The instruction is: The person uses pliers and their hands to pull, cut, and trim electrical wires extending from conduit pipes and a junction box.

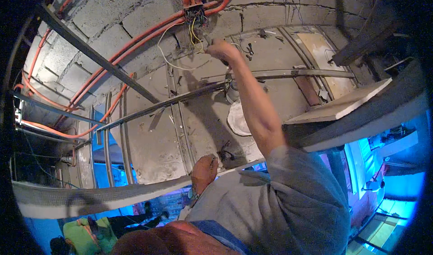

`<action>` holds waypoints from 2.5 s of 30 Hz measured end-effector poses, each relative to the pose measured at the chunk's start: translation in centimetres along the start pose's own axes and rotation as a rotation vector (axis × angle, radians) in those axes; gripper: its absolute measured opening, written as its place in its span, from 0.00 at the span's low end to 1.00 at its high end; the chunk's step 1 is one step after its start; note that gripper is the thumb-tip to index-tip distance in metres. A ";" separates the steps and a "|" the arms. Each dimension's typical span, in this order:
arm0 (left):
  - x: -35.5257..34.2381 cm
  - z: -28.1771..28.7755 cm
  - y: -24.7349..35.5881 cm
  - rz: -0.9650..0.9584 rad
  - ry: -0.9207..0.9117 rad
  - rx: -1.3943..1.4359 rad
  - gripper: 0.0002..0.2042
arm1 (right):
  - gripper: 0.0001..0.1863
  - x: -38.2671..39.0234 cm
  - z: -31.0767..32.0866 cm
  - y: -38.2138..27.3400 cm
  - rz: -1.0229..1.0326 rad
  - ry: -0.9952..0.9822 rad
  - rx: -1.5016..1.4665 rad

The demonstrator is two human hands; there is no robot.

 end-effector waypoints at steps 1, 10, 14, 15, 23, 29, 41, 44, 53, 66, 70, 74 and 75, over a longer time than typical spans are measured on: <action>0.2 0.1 -0.2 0.011 0.000 -0.005 0.11 | 0.28 -1.2 -0.1 -0.5 0.048 -0.010 0.129; 0.1 1.0 0.0 0.112 -0.043 0.027 0.14 | 0.28 -6.4 -2.5 -0.4 0.113 0.017 -0.048; -0.7 0.5 0.2 0.030 -0.039 0.041 0.14 | 0.35 -7.0 -1.3 0.4 0.014 0.080 -0.126; -0.9 0.5 0.1 0.040 -0.081 0.035 0.14 | 0.35 -7.8 -1.2 0.3 0.020 0.087 -0.128; 0.1 -1.9 -2.0 0.110 -0.146 -0.006 0.17 | 0.27 -11.3 -3.3 1.1 0.088 -0.079 -0.419; 0.3 -1.4 -1.5 0.187 -0.179 0.027 0.19 | 0.22 -10.1 -4.1 3.2 0.050 0.057 -0.553; -1.1 -2.6 -1.9 -0.003 -0.159 -0.024 0.17 | 0.22 -12.4 -3.4 8.3 -0.099 -0.026 -0.584; 0.1 -2.3 -3.1 0.085 -0.103 -0.042 0.15 | 0.18 -10.8 -6.7 3.1 0.013 -0.121 -0.554; -0.2 -1.3 -1.6 0.059 -0.104 0.062 0.14 | 0.22 -10.0 -3.8 3.6 0.008 -0.034 -0.460; -0.1 -0.4 -0.8 0.042 -0.118 0.012 0.14 | 0.18 -7.2 -3.4 -0.1 0.088 -0.006 -0.485; -0.3 -0.8 -1.0 0.049 -0.115 0.003 0.15 | 0.20 -7.3 -3.9 0.2 0.030 -0.008 -0.461; -0.2 -1.3 -1.2 0.041 -0.101 -0.006 0.15 | 0.14 -6.2 -5.5 1.0 0.052 -0.045 -0.549; -0.3 -0.6 -0.6 0.048 -0.088 0.010 0.15 | 0.14 -6.0 -6.3 2.1 0.003 -0.089 -0.564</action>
Point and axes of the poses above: each hand's wrist, its own x-axis away from the middle knuckle, its own z-axis out of the back of the hand, y = z × x, the point moved 6 cm from there along -x, towards the middle knuckle, and after that the axes turned 2 degrees about -z, right-handed, at the moved point
